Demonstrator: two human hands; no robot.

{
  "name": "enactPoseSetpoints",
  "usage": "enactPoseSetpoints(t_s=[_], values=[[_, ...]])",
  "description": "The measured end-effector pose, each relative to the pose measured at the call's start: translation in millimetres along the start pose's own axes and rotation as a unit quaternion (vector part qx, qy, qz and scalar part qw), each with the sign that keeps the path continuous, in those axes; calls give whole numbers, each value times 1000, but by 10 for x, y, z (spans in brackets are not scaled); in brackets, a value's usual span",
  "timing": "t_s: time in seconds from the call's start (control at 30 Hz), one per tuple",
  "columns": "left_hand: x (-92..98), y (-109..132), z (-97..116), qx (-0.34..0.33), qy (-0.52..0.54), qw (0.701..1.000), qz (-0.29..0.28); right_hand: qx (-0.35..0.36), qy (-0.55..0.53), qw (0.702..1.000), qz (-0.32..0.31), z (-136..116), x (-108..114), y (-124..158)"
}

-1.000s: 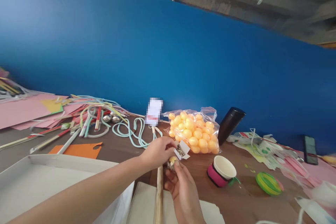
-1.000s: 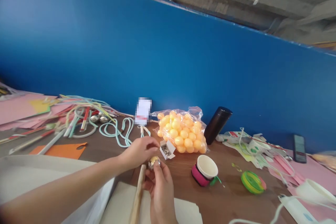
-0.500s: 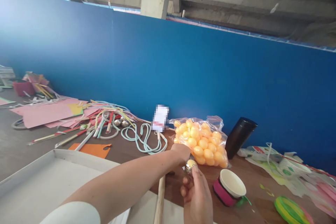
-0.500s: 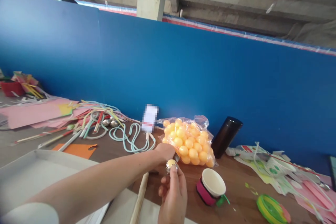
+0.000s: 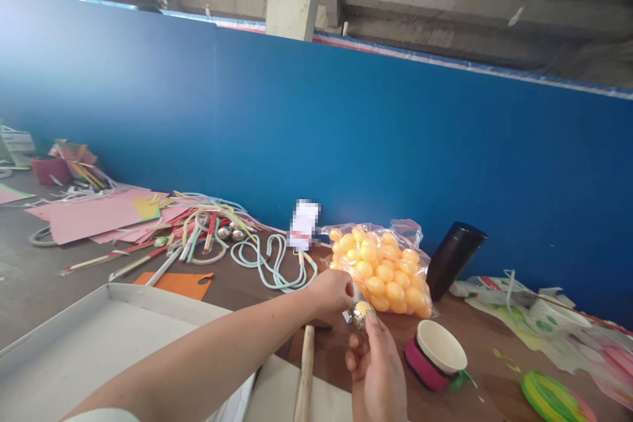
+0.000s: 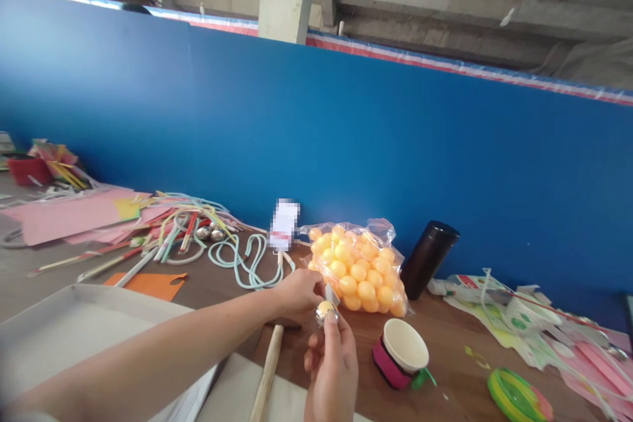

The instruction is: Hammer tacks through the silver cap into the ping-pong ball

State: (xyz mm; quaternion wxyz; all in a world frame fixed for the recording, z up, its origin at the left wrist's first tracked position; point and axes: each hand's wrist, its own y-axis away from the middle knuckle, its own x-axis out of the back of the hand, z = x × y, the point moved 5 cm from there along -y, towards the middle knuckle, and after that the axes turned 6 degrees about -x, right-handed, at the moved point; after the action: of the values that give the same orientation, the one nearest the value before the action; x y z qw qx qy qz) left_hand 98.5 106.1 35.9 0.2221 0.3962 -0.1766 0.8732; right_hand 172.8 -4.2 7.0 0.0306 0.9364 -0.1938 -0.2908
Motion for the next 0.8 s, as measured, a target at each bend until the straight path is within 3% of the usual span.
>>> enactPoseSetpoints(t_s=[0.2,0.47,0.8], values=[[-34,88,-140,8,43,998,48,-1,29,999,-41,35,-33,12],[-201,-19,-255,19,104,991,82,21,53,998,-24,-1,29,-10],[-328,-85,-391,48,201,977,55,30,37,999,-5,-67,28,-16]])
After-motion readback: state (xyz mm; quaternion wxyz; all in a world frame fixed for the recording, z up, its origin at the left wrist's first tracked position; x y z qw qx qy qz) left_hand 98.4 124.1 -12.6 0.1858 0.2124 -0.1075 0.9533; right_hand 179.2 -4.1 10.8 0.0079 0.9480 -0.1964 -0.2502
